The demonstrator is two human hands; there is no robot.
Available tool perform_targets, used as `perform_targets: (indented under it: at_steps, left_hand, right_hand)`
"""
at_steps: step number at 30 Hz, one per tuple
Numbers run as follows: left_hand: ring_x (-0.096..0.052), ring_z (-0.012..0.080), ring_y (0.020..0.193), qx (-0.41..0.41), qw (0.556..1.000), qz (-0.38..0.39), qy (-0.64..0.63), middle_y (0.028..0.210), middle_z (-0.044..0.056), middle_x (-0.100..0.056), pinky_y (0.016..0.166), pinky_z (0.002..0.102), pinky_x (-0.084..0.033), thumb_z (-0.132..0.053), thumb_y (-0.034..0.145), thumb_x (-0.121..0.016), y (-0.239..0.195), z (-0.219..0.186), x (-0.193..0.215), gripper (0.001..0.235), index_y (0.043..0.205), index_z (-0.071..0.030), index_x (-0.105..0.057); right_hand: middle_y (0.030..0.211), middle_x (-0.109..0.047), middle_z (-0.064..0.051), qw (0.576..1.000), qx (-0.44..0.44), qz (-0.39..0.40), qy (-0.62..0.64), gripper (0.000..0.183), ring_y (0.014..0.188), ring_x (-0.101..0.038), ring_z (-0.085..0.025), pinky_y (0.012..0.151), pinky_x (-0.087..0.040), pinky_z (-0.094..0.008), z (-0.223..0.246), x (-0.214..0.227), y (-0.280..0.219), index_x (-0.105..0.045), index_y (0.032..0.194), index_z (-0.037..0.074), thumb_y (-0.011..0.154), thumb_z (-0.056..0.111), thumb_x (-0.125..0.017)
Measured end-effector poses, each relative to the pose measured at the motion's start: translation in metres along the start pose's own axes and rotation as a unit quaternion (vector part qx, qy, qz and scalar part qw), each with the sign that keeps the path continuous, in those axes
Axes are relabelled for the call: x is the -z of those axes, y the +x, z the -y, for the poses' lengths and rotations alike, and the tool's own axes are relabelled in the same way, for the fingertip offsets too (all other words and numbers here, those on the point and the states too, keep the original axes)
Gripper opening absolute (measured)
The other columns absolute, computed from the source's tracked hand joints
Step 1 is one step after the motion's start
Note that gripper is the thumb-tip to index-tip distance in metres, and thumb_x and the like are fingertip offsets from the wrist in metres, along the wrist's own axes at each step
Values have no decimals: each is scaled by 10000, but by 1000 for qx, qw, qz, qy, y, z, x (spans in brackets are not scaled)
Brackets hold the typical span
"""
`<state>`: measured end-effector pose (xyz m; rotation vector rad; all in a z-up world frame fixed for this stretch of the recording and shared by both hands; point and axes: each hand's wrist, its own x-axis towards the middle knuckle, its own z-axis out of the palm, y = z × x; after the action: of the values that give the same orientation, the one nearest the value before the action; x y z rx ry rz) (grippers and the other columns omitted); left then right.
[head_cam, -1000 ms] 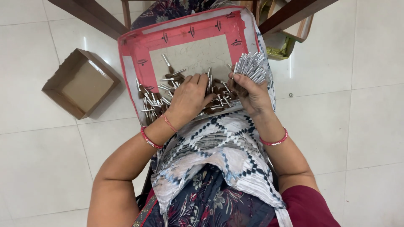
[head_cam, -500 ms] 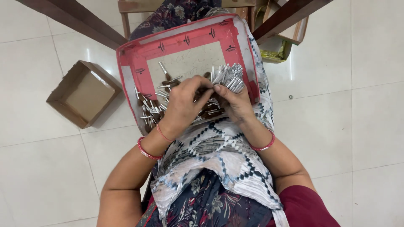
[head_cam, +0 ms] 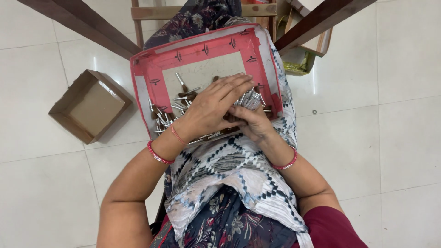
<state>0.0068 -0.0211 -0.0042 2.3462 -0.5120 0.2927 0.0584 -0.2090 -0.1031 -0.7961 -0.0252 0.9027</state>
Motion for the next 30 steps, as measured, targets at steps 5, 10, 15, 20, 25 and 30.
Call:
perform_targets:
  at_steps: [5,10,15,20,25,30]
  left_hand:
    - [-411,336,1500,-20,1000,23,5,1622,132,-405,1236,486,-370,-365,720,-897,15,2,5,1084,1595,-101,-315]
    - [-413,348,1476,-51,997,51,11,1556,123,-477,1227,511,-341,-328,653,-897,22,4,2,1086,1573,-137,-351]
    - [-607,291,1293,-15,993,113,-42,1332,81,-640,1119,429,-503,-293,723,-869,3,6,-23,888,1515,-248,-469]
    - [-628,279,1225,-2,997,55,-60,1298,64,-649,1057,430,-525,-269,730,-845,-8,-17,-35,840,1502,-183,-527]
    - [-577,298,1315,-45,998,-9,-53,1517,126,-580,1092,424,-499,-259,684,-835,-14,-18,-42,724,1343,-125,-566]
    - [-593,278,1295,-77,993,12,-84,1329,77,-647,1126,469,-477,-365,779,-845,-8,-24,-19,686,1359,-106,-586]
  right_hand:
    - [1173,-686,-72,999,-25,3,-22,461,1046,-684,-186,855,-589,-317,-4,10,0,-590,1332,42,904,39,-762]
    - [1238,-673,-87,997,-58,14,-41,481,1137,-665,-199,922,-582,-328,3,0,-5,-583,1340,25,883,30,-735]
    - [1353,-583,-99,995,-62,5,-81,679,1263,-601,-235,1009,-559,-375,5,-5,-21,-446,1452,73,822,2,-689]
    - [1395,-554,-134,994,-85,11,-65,791,1311,-583,-281,1021,-557,-392,8,2,-35,-393,1503,85,765,-20,-658]
    - [1369,-566,-130,987,-120,-20,-105,839,1280,-596,-279,963,-575,-382,13,7,-40,-392,1487,110,699,-36,-642]
    - [1252,-635,-140,984,-97,38,-142,696,1135,-668,-254,889,-595,-375,16,13,-38,-500,1404,29,746,-37,-715]
